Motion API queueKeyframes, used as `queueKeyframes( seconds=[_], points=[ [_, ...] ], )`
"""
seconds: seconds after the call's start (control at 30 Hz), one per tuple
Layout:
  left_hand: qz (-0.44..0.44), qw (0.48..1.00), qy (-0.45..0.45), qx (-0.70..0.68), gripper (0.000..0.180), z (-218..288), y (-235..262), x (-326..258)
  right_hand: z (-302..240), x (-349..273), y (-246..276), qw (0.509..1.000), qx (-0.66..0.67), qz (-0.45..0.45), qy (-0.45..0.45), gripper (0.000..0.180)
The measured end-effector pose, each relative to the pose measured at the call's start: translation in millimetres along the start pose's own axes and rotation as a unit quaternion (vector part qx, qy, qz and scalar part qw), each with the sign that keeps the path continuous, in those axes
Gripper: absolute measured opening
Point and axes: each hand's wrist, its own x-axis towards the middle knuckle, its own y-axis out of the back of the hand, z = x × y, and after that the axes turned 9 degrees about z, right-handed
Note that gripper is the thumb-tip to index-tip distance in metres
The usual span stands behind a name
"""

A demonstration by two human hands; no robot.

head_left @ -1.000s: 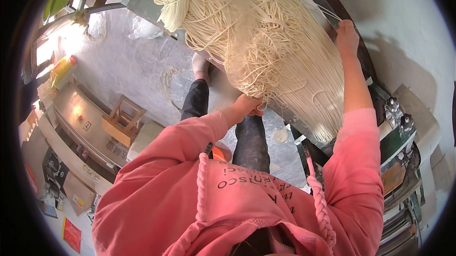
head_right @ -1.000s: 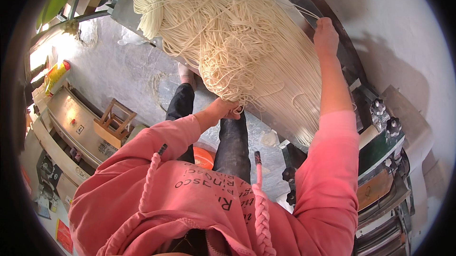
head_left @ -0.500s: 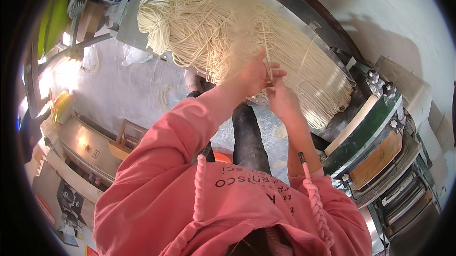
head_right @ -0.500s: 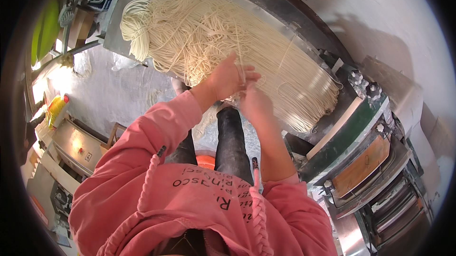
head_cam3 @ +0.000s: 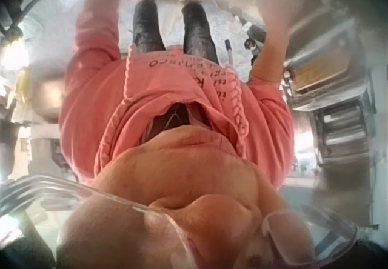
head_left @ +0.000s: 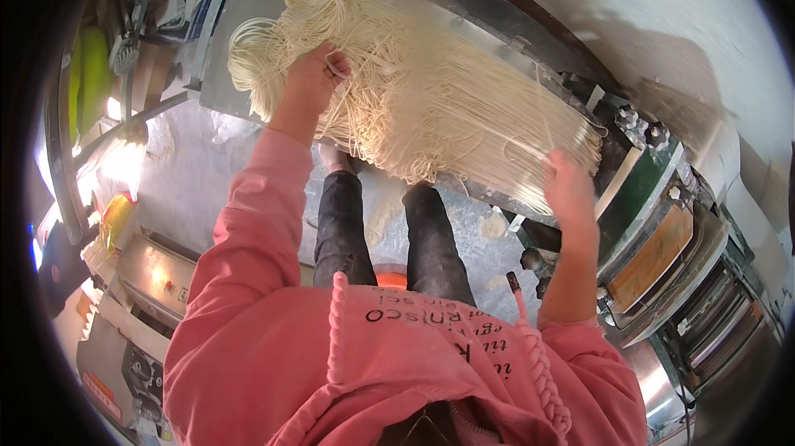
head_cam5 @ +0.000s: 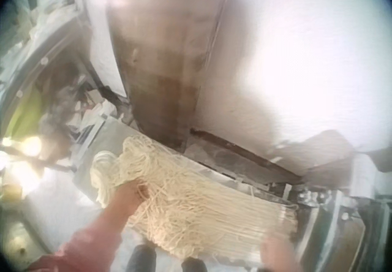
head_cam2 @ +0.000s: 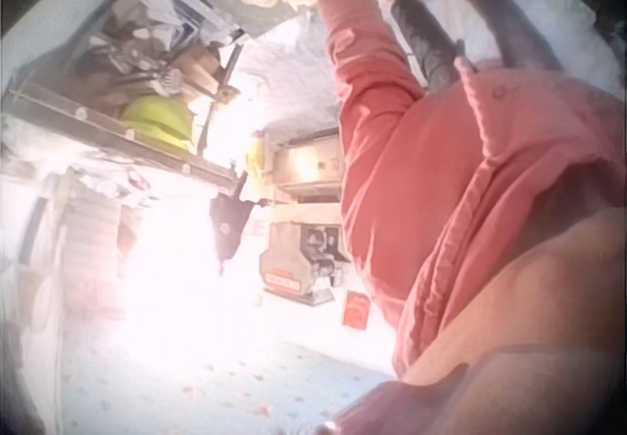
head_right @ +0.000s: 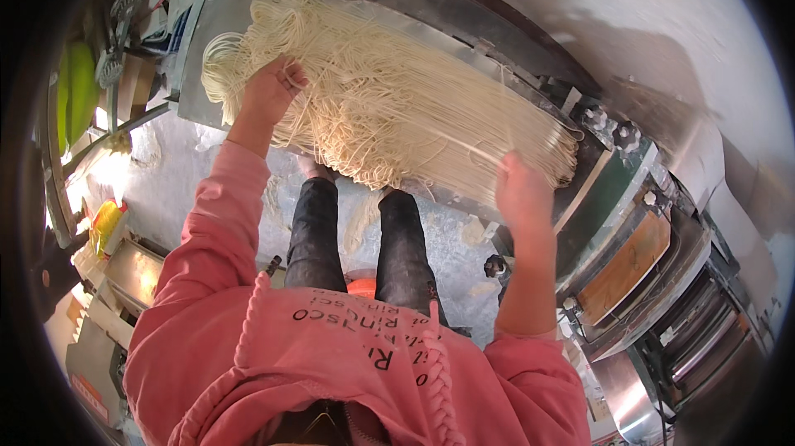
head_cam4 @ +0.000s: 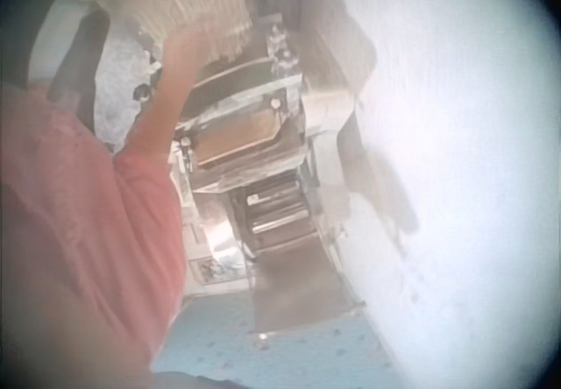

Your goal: The person feeds dough sheets into a pasta machine to cut noodles, then collects the strands and portions them into plastic bags on a metal table. The person uses both hands to guide the dough and to bundle the noodles.

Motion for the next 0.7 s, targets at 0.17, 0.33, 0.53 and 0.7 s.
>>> queueKeyframes(
  seconds=[0.17, 0.33, 0.53, 0.7],
  points=[
    [0.131, 0.918, -0.361, 0.099, 0.024, -61, 35, -39, -16, 3, -41, 0.984, 0.12, -0.128, 0.008, 0.017],
    [0.312, 0.937, 0.151, -0.05, 0.046, -147, 79, -42, 3, 25, -77, 0.93, 0.136, -0.337, 0.048, 0.031],
    [0.112, 0.956, 0.121, -0.242, 0.065, -171, 95, -3, 59, 191, -124, 0.969, 0.092, 0.211, 0.087, 0.045],
    [0.127, 0.982, 0.099, -0.102, 0.068, -181, 107, -7, 72, 243, -160, 0.997, 0.045, 0.031, 0.054, 0.04]
  ],
)
